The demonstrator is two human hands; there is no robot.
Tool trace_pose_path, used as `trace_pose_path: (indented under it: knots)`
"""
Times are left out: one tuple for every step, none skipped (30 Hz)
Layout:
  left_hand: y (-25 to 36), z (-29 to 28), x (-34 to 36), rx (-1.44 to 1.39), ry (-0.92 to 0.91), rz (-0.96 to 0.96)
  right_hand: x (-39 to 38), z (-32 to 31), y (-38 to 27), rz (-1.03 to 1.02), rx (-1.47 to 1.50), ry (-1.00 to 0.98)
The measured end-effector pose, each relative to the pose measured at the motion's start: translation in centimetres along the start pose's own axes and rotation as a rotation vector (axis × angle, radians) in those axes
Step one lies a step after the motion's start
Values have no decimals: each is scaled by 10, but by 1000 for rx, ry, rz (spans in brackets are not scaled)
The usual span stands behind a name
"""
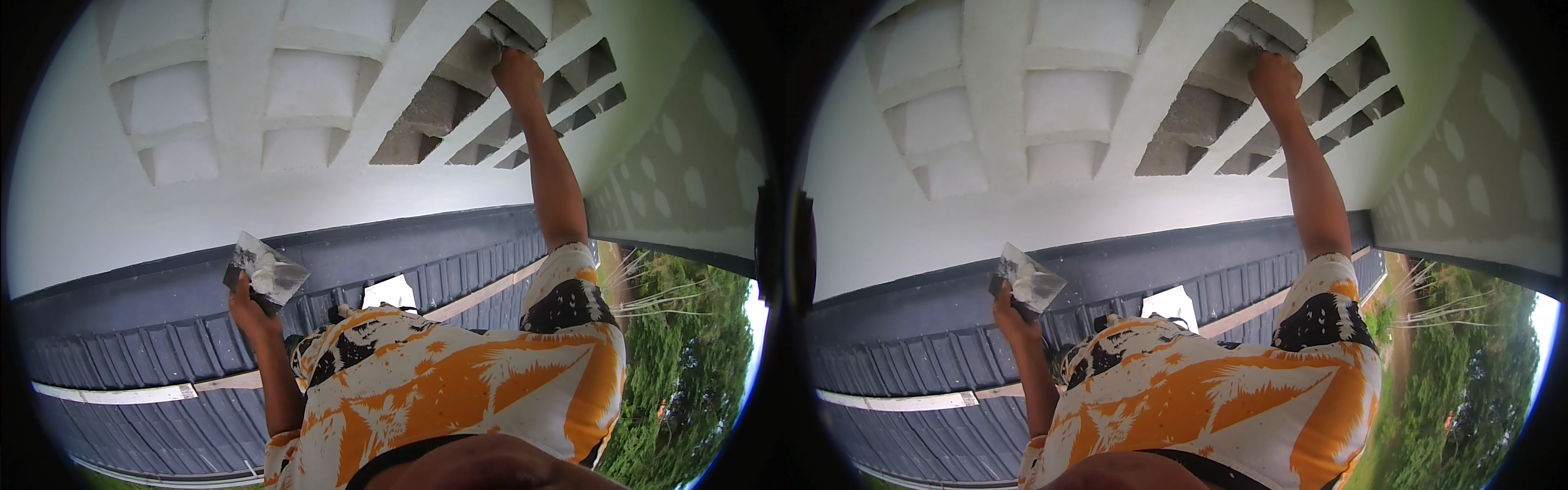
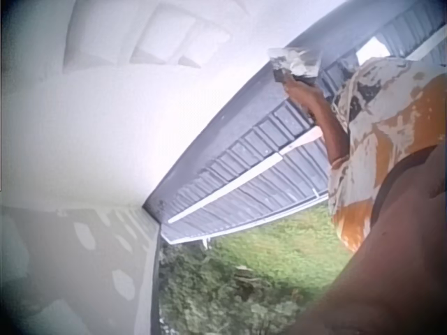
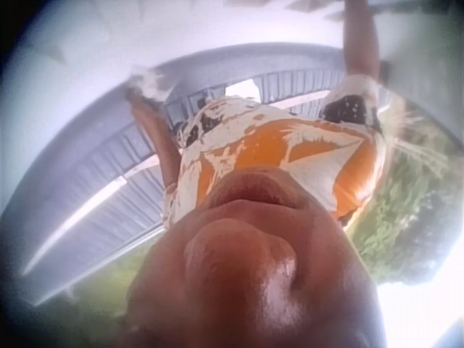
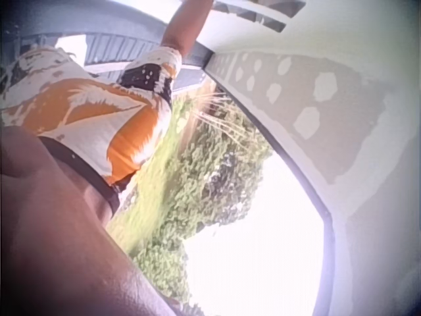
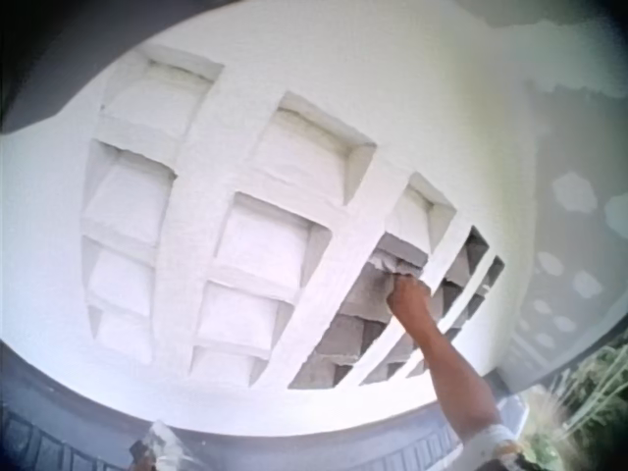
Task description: The person applies white plaster to a ceiling with recessed square panels using a trowel and a smaller hand tool. They repeatedly scoop plaster from the trowel and smooth it into the ceiling cavities.
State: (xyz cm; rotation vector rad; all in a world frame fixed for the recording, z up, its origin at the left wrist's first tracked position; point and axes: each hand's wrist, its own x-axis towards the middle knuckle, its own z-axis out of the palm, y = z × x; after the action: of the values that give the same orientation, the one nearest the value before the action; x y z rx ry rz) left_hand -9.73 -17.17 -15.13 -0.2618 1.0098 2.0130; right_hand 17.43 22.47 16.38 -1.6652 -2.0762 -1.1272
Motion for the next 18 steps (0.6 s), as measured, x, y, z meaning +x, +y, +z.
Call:
trace_pose_path:
  knots:
    - [0,2,-3,-4,7,3,-4,-9,-7,30,4,3]
    - [0,3,-3,-11,17,13,-6,-14,-12,61,8,5]
    - [-1,3,-4,-14,22,17,-6,-11,-10,74,18,16]
    - [-2,2,-5,-16,27,21,-3,-6,-7,87,29,27]
    - [-3,1,-5,-9,13,18,0,-1,-5,100,39,39]
    - [-4,-1,-4,-4,-1,14,3,3,-3,99,53,18]
    - [-5,-2,-4,2,-15,9,5,6,-2,99,67,-3]
    - [-5,-2,-5,4,-16,4,5,8,1,99,81,-23]
    - [-5,-1,-4,3,-12,5,1,4,-5,58,120,54]
    - [-5,-1,-4,2,-9,8,-9,-5,-13,17,160,132]
    - [-5,-1,-3,-3,-7,12,-13,-9,-18,-23,200,211]
    - [-4,0,-3,-3,-12,13,-14,-9,-18,15,177,174]
    - [-4,0,-3,-4,-16,14,-13,-7,-18,52,155,136]
    - [-4,0,-3,-2,-13,14,-12,-6,-17,89,133,99]
    - [-5,-1,-2,0,-14,8,-9,-1,-12,83,121,103]
    - [-5,-1,-2,2,-14,3,-5,7,-6,75,111,106]
    - [-5,-1,-2,5,-23,-2,-3,14,-1,68,102,109]
    - [-4,0,-2,6,-27,-5,-2,15,-1,63,99,64]
